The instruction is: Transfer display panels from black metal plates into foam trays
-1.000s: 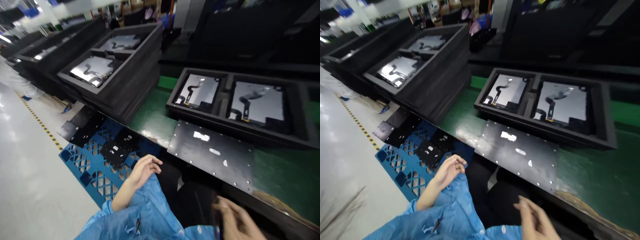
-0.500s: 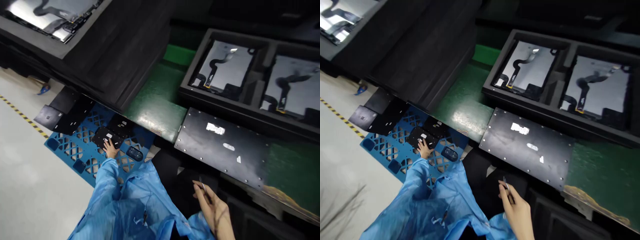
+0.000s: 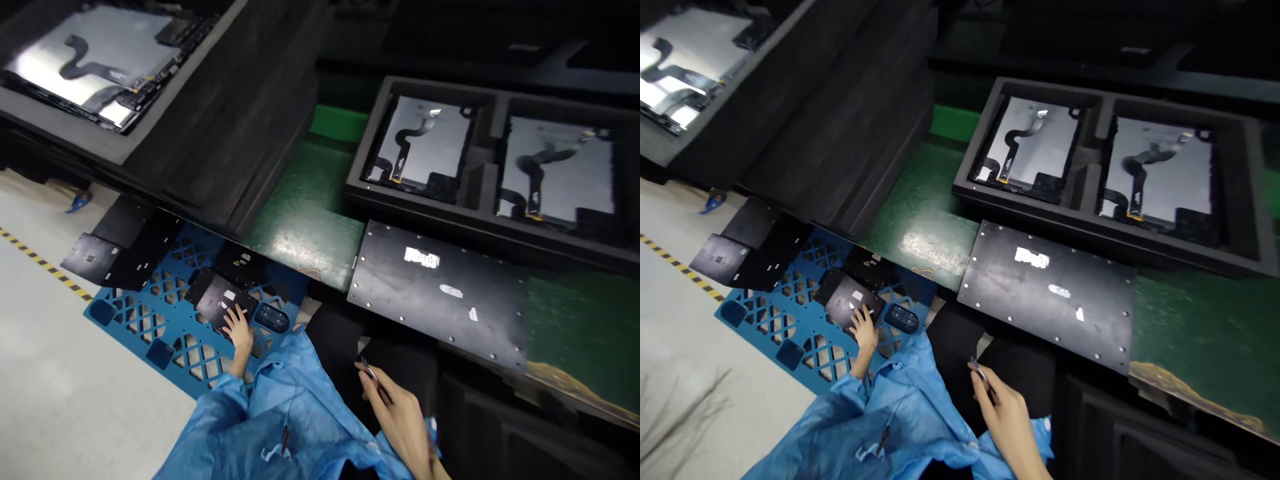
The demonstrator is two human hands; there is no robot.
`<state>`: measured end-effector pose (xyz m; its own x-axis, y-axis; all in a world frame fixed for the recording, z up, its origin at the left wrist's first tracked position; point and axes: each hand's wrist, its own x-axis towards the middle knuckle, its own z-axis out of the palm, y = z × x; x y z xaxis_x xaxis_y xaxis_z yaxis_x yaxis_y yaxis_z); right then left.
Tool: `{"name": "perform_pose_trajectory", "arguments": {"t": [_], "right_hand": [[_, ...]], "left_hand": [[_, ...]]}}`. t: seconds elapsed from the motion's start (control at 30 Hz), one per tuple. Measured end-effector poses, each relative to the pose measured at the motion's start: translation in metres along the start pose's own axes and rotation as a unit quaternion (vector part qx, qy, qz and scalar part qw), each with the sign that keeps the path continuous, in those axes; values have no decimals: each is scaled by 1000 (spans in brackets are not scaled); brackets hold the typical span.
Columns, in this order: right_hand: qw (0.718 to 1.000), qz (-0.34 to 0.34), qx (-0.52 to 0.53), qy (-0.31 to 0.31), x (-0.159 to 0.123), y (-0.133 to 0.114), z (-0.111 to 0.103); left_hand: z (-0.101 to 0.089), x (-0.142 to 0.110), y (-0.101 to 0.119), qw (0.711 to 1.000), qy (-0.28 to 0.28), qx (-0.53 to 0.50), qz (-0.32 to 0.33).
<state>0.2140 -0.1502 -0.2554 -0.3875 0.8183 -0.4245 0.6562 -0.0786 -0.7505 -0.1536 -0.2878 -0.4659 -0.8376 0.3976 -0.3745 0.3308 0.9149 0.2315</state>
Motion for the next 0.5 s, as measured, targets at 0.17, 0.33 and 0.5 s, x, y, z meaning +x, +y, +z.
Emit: {"name": "perform_pose_trajectory", "arguments": {"t": [0.17, 0.33, 0.5], "right_hand": [[997, -71, 12, -6, 18, -12, 4], [985, -166, 30, -15, 32, -47, 10], [962, -262, 71, -15, 30, -99, -14]], "left_hand": [[-81, -31, -33, 998, 1, -33, 58], [-190, -49, -34, 991, -6, -91, 95], [-310, -101, -17, 934, -24, -141, 327]]}}
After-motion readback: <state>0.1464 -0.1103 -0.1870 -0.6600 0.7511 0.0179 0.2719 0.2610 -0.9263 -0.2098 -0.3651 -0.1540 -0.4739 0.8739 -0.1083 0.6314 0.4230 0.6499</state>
